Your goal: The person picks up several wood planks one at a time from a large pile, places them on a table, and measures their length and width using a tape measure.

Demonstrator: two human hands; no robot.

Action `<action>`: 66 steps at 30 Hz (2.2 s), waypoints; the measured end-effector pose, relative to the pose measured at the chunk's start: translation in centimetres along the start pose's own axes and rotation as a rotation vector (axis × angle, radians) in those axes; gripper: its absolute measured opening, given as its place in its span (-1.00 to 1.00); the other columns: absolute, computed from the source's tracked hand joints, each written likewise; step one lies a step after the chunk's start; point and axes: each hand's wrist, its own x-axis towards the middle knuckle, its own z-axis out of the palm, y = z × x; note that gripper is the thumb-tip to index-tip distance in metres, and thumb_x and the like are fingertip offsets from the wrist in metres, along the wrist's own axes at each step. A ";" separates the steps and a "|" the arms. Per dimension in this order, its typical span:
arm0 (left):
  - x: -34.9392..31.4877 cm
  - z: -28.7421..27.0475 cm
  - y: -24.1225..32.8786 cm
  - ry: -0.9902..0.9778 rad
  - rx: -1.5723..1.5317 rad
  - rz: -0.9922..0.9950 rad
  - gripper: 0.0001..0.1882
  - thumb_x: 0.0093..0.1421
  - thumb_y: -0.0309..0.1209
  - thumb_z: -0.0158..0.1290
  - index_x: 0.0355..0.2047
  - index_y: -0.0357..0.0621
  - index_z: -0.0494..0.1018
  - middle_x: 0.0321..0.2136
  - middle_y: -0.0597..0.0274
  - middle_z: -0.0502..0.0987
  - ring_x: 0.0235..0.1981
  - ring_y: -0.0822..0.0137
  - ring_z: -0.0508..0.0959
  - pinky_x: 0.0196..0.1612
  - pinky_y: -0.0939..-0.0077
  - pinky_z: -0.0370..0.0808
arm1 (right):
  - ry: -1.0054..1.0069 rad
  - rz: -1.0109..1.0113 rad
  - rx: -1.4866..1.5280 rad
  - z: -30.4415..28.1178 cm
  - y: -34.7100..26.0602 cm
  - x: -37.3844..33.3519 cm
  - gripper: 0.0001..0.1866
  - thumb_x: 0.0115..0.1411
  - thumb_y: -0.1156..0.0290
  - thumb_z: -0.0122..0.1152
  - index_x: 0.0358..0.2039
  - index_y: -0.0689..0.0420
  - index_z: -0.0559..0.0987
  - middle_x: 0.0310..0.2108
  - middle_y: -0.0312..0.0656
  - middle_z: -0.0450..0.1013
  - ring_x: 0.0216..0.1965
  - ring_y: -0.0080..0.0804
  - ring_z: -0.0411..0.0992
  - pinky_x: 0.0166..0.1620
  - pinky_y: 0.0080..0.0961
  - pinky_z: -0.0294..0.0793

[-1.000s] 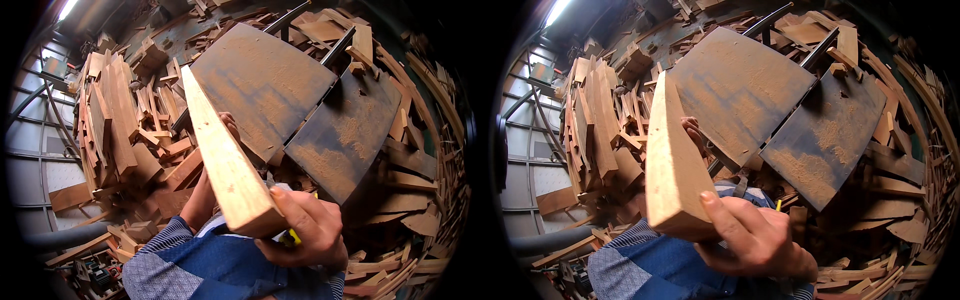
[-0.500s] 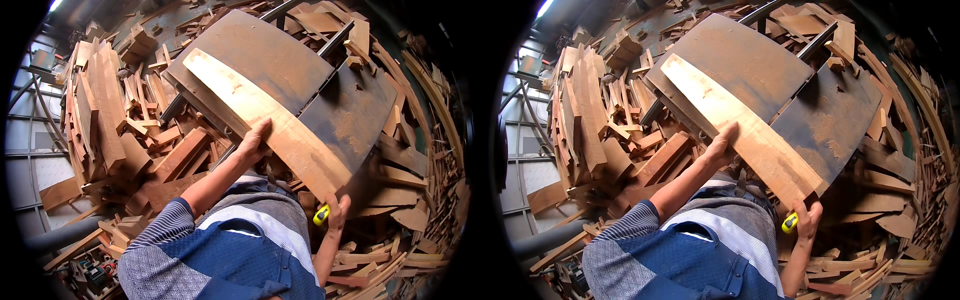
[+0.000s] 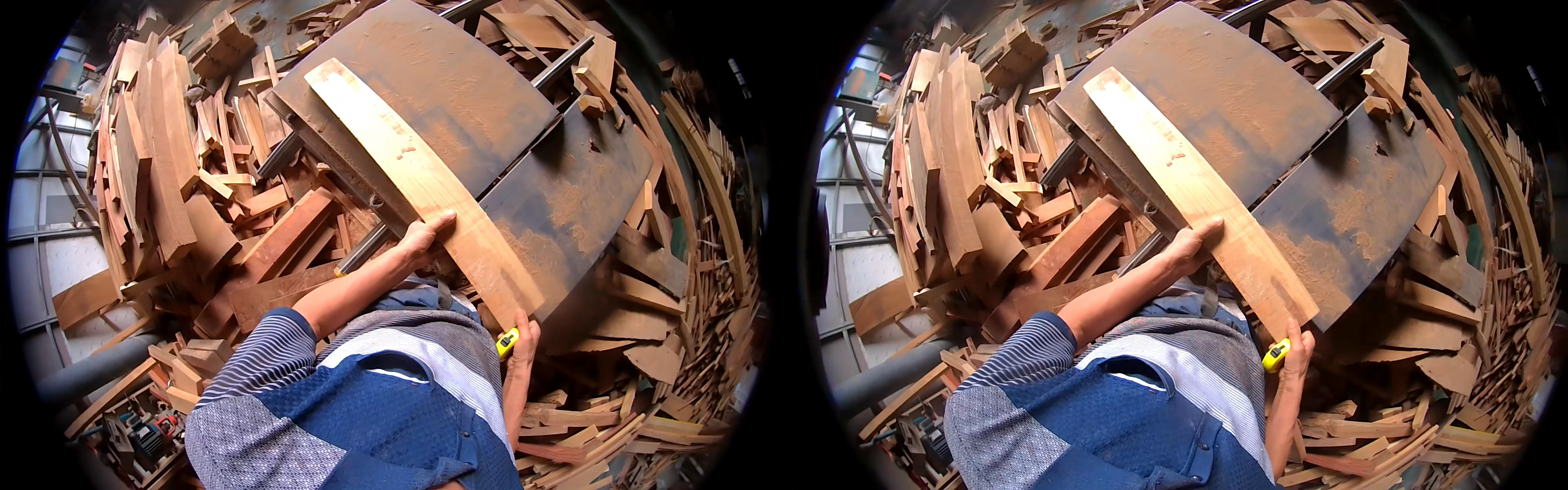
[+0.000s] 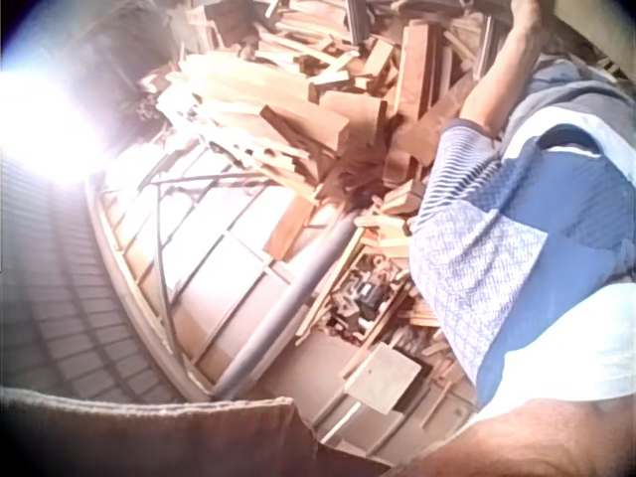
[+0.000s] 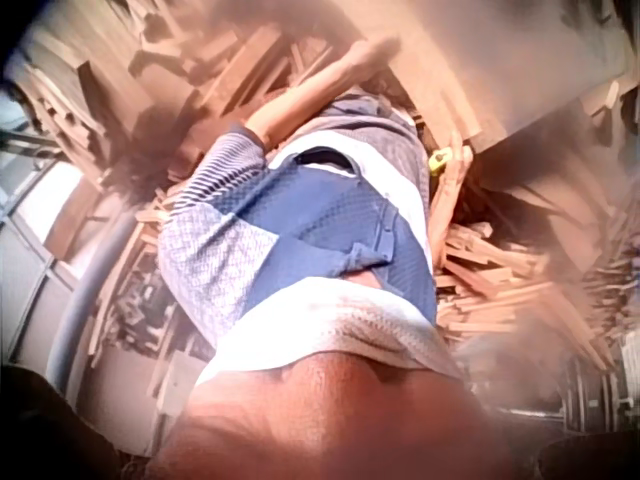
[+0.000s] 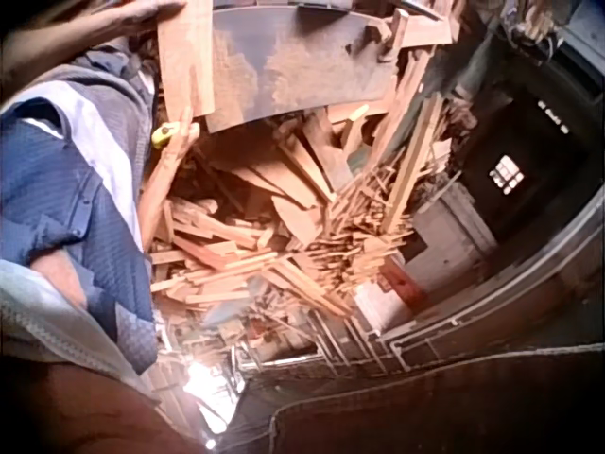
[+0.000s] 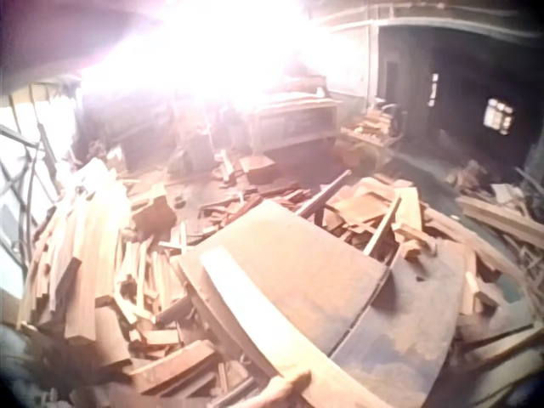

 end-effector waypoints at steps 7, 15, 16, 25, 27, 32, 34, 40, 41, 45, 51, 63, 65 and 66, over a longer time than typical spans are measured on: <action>-0.2 -2.8 0.6 0.000 0.582 -0.056 -0.44 0.24 -0.01 0.25 -0.01 -0.27 0.53 -0.17 0.13 0.63 -0.15 0.21 0.64 -0.16 0.32 0.61 | 0.035 0.125 0.057 1.4 0.5 -0.1 -0.57 0.29 0.10 0.32 -0.50 0.08 0.35 -0.55 -0.25 0.39 -0.65 -0.48 0.41 -0.61 -0.52 0.40; -4.0 -8.1 3.9 -0.170 1.684 0.346 -0.61 0.17 -0.18 0.21 -0.21 -0.30 0.55 -0.37 -0.22 0.62 -0.29 -0.16 0.65 -0.20 0.09 0.56 | 0.037 0.212 0.066 1.7 7.4 6.4 -0.56 0.27 0.11 0.36 -0.58 0.03 0.37 -0.52 -0.38 0.28 -0.49 -0.58 0.29 -0.42 -0.49 0.31; -4.1 -8.2 4.1 -0.121 1.708 0.406 -0.64 0.18 -0.20 0.20 -0.22 -0.30 0.54 -0.35 -0.23 0.63 -0.26 -0.19 0.64 -0.19 0.06 0.56 | 0.048 0.208 0.021 1.3 8.7 7.0 -0.56 0.27 0.10 0.37 -0.57 0.04 0.38 -0.51 -0.37 0.29 -0.47 -0.57 0.29 -0.40 -0.48 0.33; -3.1 -10.3 5.5 -0.138 1.641 0.510 -0.73 0.19 -0.27 0.19 -0.27 -0.24 0.53 -0.34 -0.11 0.66 -0.27 -0.13 0.66 -0.21 0.09 0.58 | 0.099 0.209 -0.135 2.8 10.0 6.7 -0.53 0.25 0.01 0.37 -0.51 0.12 0.44 -0.43 -0.30 0.33 -0.40 -0.51 0.32 -0.32 -0.43 0.38; -2.9 -10.3 6.2 -0.165 1.622 0.517 -0.75 0.18 -0.29 0.19 -0.27 -0.24 0.53 -0.33 -0.09 0.66 -0.27 -0.12 0.66 -0.21 0.09 0.58 | 0.113 0.204 -0.119 2.7 10.4 6.4 -0.53 0.26 -0.03 0.34 -0.43 0.14 0.48 -0.41 -0.29 0.36 -0.39 -0.51 0.35 -0.32 -0.45 0.40; -0.9 -10.9 8.6 -0.249 1.614 0.661 -0.84 0.16 -0.39 0.15 -0.31 -0.22 0.52 -0.41 -0.08 0.62 -0.32 -0.12 0.65 -0.27 0.12 0.57 | 0.149 0.283 0.192 3.4 13.3 3.6 -0.54 0.29 -0.02 0.31 -0.14 0.17 0.56 -0.32 -0.21 0.50 -0.39 -0.46 0.43 -0.31 -0.46 0.44; -0.8 -9.1 10.5 -0.171 1.723 0.654 -0.84 0.16 -0.37 0.13 -0.31 -0.18 0.52 -0.43 -0.11 0.60 -0.33 -0.12 0.64 -0.26 0.02 0.57 | 0.180 0.381 0.289 2.7 15.0 1.4 -0.51 0.30 0.01 0.29 0.00 0.18 0.58 -0.25 -0.13 0.61 -0.39 -0.44 0.48 -0.29 -0.47 0.48; 4.4 -8.3 16.7 -0.489 2.040 1.055 -0.48 -0.05 -0.42 0.34 -0.02 -0.22 0.54 0.06 -0.01 0.55 0.23 0.00 0.42 0.29 0.13 0.37 | 0.214 0.291 0.152 4.9 21.0 -4.3 -0.63 0.26 0.29 0.30 -0.03 0.28 0.64 -0.20 -0.15 0.62 -0.15 -0.42 0.53 -0.02 -0.55 0.45; 5.3 -7.4 17.2 -0.535 2.153 1.038 -0.40 -0.07 -0.40 0.36 0.04 -0.19 0.51 0.16 -0.02 0.47 0.31 -0.02 0.33 0.35 0.10 0.29 | 0.268 0.280 0.177 5.0 22.0 -5.2 -0.63 0.26 0.29 0.29 -0.04 0.30 0.65 -0.16 -0.15 0.62 -0.13 -0.43 0.52 0.00 -0.55 0.44; 8.0 -4.5 18.6 -0.739 2.498 0.893 -0.14 -0.15 -0.42 0.38 0.24 -0.06 0.38 0.38 -0.04 0.19 0.47 -0.12 0.04 0.49 -0.01 0.01 | 0.408 0.296 0.211 5.0 24.7 -7.9 -0.60 0.26 0.28 0.26 0.00 0.31 0.65 -0.04 -0.14 0.60 0.00 -0.39 0.50 0.11 -0.53 0.40; 11.7 -7.5 18.8 -0.837 2.660 1.168 -0.20 -0.08 -0.51 0.22 0.28 -0.04 0.38 0.39 -0.03 0.15 0.43 -0.13 0.09 0.44 -0.05 0.10 | 0.349 0.016 -0.010 8.0 24.1 -12.0 -0.60 0.27 0.22 0.28 -0.04 0.29 0.66 -0.08 -0.18 0.60 -0.04 -0.42 0.50 0.07 -0.52 0.41; 14.3 3.6 22.7 -1.142 2.518 0.124 0.17 -0.42 -0.27 0.59 0.32 -0.07 0.36 0.38 0.07 0.27 0.28 0.00 0.42 0.31 0.15 0.41 | 0.359 0.333 0.214 7.2 30.2 -12.0 -0.64 0.24 0.24 0.33 -0.10 0.27 0.68 -0.21 -0.28 0.59 -0.21 -0.53 0.49 -0.13 -0.54 0.45; 16.3 5.5 23.3 -1.057 2.573 -0.007 0.08 -0.33 -0.19 0.58 0.29 -0.05 0.41 0.27 0.07 0.43 0.23 0.02 0.48 0.27 0.17 0.46 | 0.321 0.186 0.160 7.0 31.6 -12.4 -0.65 0.24 0.25 0.35 -0.11 0.28 0.68 -0.23 -0.28 0.59 -0.22 -0.53 0.48 -0.14 -0.54 0.45; 16.6 6.8 23.4 -0.971 2.625 -0.069 0.03 -0.29 -0.17 0.57 0.27 -0.05 0.43 0.22 0.07 0.49 0.20 0.04 0.51 0.26 0.18 0.47 | 0.297 0.083 0.112 6.9 32.4 -12.6 -0.65 0.24 0.25 0.36 -0.12 0.28 0.68 -0.25 -0.29 0.59 -0.22 -0.54 0.48 -0.14 -0.54 0.45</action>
